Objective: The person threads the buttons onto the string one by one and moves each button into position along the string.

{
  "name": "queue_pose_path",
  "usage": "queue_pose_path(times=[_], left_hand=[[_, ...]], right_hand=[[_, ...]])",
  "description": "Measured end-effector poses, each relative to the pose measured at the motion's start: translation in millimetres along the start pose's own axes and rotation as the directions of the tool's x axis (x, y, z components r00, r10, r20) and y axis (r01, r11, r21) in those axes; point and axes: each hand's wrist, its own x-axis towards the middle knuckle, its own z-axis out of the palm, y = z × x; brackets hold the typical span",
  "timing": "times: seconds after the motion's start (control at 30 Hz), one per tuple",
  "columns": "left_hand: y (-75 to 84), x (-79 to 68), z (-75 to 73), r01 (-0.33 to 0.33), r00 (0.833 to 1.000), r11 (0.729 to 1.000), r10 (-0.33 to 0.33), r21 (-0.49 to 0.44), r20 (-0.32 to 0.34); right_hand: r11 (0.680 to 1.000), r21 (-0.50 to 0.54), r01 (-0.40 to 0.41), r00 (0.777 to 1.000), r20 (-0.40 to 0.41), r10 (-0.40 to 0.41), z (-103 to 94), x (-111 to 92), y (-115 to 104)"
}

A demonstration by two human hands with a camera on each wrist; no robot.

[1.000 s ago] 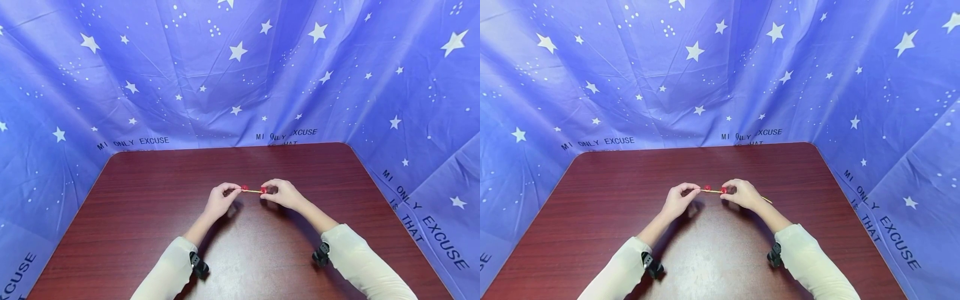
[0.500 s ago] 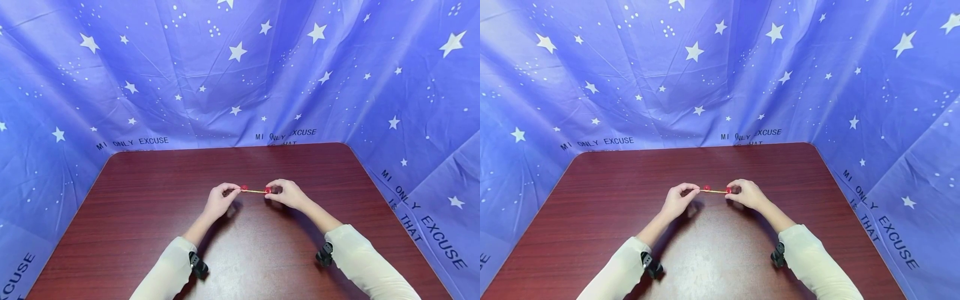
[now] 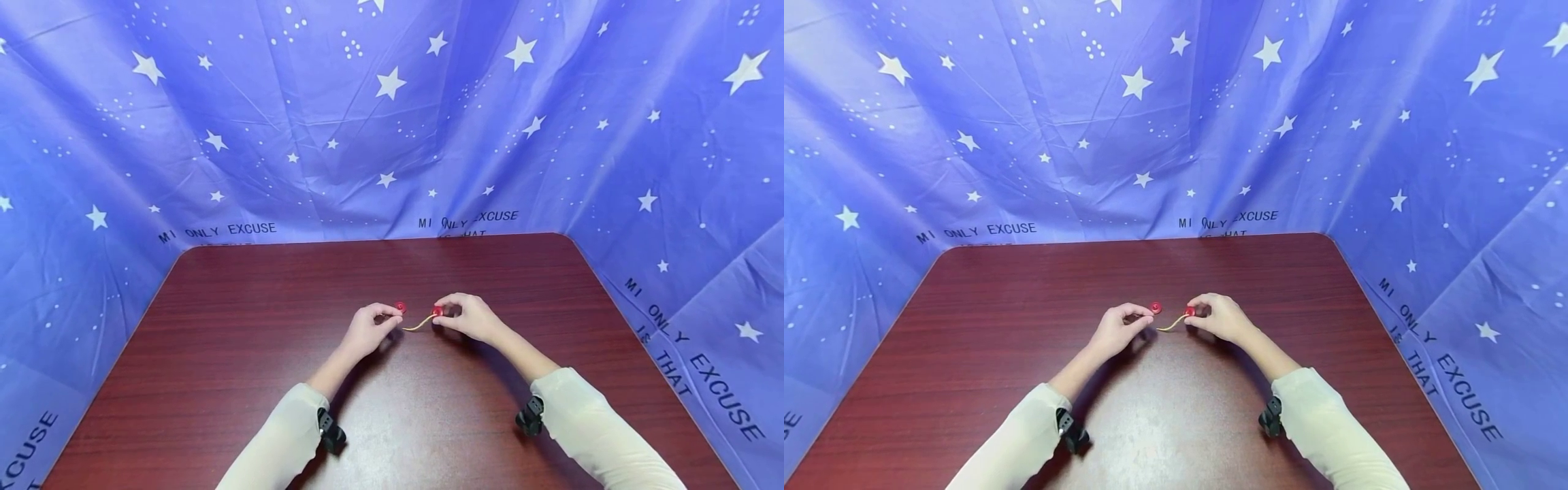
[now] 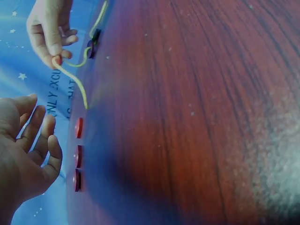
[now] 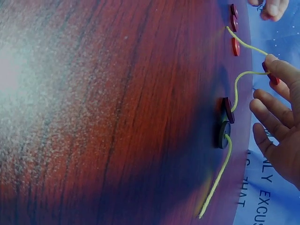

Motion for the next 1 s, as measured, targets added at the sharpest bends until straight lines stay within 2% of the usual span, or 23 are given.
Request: queue_pose_path(times=[0.13, 0.3, 0.47, 0.6, 0.73, 1.0], left_hand=[[-1.6, 1.7, 7.9, -0.018, 0.998, 0.998, 0.014, 0.067, 0.06], [-2.2, 3.6, 16.1, 0.0, 0.992, 0.983, -0.024, 0.182, 0.128], [-2.9, 5.7, 21.4, 0.026, 0.99, 0.951, -0.068, 0.307, 0.125], [-3.7, 6.5, 23.0, 0.05, 0.987, 0.927, -0.102, 0.371, 0.121], [-3.1, 6.1, 22.7, 0.066, 0.985, 0.912, -0.124, 0.404, 0.12], [0.5, 6.2, 23.1, 0.065, 0.983, 0.905, -0.13, 0.421, 0.127]], right_hand=[[1.0, -0.003, 0.001, 1.0, -0.005, -0.001, -0.7, 0, -2], [1.0, -0.005, 0.003, 1.0, -0.011, -0.003, -1.5, 0, -4], [1.0, 0.0, 0.004, 1.0, -0.017, -0.004, -1.9, 0, -4], [1.0, 0.003, 0.0, 1.0, -0.016, 0.0, -1.8, 0, -4], [1.0, 0.01, 0.003, 1.0, -0.017, -0.003, -2.2, 1, -4], [1.0, 0.004, 0.006, 1.0, -0.018, -0.006, -2.8, 1, -4]])
